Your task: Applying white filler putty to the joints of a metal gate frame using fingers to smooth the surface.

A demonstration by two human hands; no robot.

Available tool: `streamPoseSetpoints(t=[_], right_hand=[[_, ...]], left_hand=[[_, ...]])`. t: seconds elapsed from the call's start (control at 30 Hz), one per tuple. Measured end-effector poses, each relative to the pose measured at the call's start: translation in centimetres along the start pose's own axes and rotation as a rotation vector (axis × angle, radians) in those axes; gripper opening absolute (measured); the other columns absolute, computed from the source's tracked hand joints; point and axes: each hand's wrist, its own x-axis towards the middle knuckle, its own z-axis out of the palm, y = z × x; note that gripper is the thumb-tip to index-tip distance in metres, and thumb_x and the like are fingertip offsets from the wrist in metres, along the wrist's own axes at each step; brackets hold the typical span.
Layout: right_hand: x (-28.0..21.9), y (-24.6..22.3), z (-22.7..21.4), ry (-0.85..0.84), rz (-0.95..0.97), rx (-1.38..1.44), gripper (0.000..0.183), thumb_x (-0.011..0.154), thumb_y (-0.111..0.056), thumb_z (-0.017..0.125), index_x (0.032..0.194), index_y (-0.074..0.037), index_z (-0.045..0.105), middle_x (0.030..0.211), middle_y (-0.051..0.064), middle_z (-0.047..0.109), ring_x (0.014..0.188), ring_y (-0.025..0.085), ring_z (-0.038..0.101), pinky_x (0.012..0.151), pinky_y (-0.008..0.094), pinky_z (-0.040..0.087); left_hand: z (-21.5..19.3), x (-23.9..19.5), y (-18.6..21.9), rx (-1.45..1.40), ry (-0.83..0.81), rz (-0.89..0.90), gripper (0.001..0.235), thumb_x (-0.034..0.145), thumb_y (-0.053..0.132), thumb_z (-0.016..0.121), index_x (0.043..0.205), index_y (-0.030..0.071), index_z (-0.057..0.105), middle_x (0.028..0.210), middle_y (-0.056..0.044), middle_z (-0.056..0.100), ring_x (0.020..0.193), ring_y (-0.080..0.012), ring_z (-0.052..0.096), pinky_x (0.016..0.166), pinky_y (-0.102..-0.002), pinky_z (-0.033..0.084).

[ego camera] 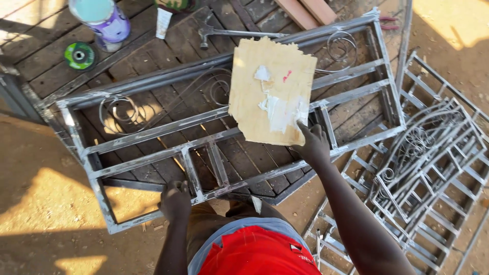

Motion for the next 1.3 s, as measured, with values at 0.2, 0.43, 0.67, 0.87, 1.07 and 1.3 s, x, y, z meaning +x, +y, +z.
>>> streamPoseSetpoints(t=[0.2,0.43,0.67,0.87,1.07,1.3], right_hand=[[0.9,1.1,2.0,0.059,-0.031,-0.071,0.064,0.077,-0.04,0.087,0.135,-0.031,0.062,0.122,0.007,0.05,0.118,0.038,0.056,0.094,0.047,0.053],[-2.6,-2.1,0.6,0.122,-0.135,0.185,0.08,0.078,-0.033,0.086,0.146,-0.014,0.047,0.126,0.024,0.045,0.118,0.056,0.054,0.101,0.062,0.047],[-5.0,-10.6,-2.2,0.017,-0.226,0.355,0.078,0.086,-0.031,0.077,0.154,-0.016,0.041,0.119,0.022,0.045,0.111,0.051,0.058,0.092,0.062,0.05],[-4.3,-17.0,0.2,-0.035,-0.423,0.4,0.073,0.089,-0.026,0.073,0.153,-0.013,0.042,0.113,0.021,0.046,0.099,0.048,0.062,0.083,0.059,0.053],[-7.8,-26.3,-0.7,-0.151,-0.433,0.42,0.067,0.091,-0.024,0.069,0.153,-0.018,0.043,0.12,0.021,0.047,0.107,0.05,0.061,0.086,0.058,0.055],[-11.1,-33.6,4.8,-0.224,-0.318,0.439,0.059,0.096,-0.026,0.063,0.15,-0.011,0.044,0.118,0.018,0.048,0.098,0.036,0.064,0.079,0.051,0.058]], left_hand=[[-0.9,-0.1,2.1,-0.003,-0.034,-0.058,0.032,0.106,0.046,0.053,0.114,0.02,0.069,0.115,-0.008,0.068,0.117,-0.0312,0.067,0.099,-0.053,0.049],[-1.8,-0.1,2.3,-0.05,0.043,-0.114,0.034,0.104,0.048,0.052,0.11,0.02,0.071,0.122,-0.01,0.069,0.121,-0.0308,0.067,0.101,-0.052,0.05],[-2.8,-1.4,0.1,-0.123,0.057,-0.094,0.027,0.106,0.037,0.051,0.112,0.018,0.068,0.114,-0.01,0.069,0.114,-0.0293,0.068,0.098,-0.052,0.05],[-6.1,-1.6,-3.9,-0.187,0.134,-0.193,0.028,0.103,0.034,0.055,0.119,0.016,0.069,0.118,-0.012,0.07,0.116,-0.0311,0.067,0.098,-0.053,0.049],[-9.4,2.7,-12.0,-0.203,0.358,-0.317,0.043,0.099,0.031,0.06,0.138,0.012,0.061,0.131,-0.018,0.062,0.12,-0.0368,0.062,0.094,-0.053,0.051],[-13.3,6.5,-16.5,-0.397,0.028,-0.224,0.043,0.102,0.039,0.056,0.132,0.008,0.064,0.125,-0.021,0.067,0.116,-0.0434,0.069,0.093,-0.061,0.056]])
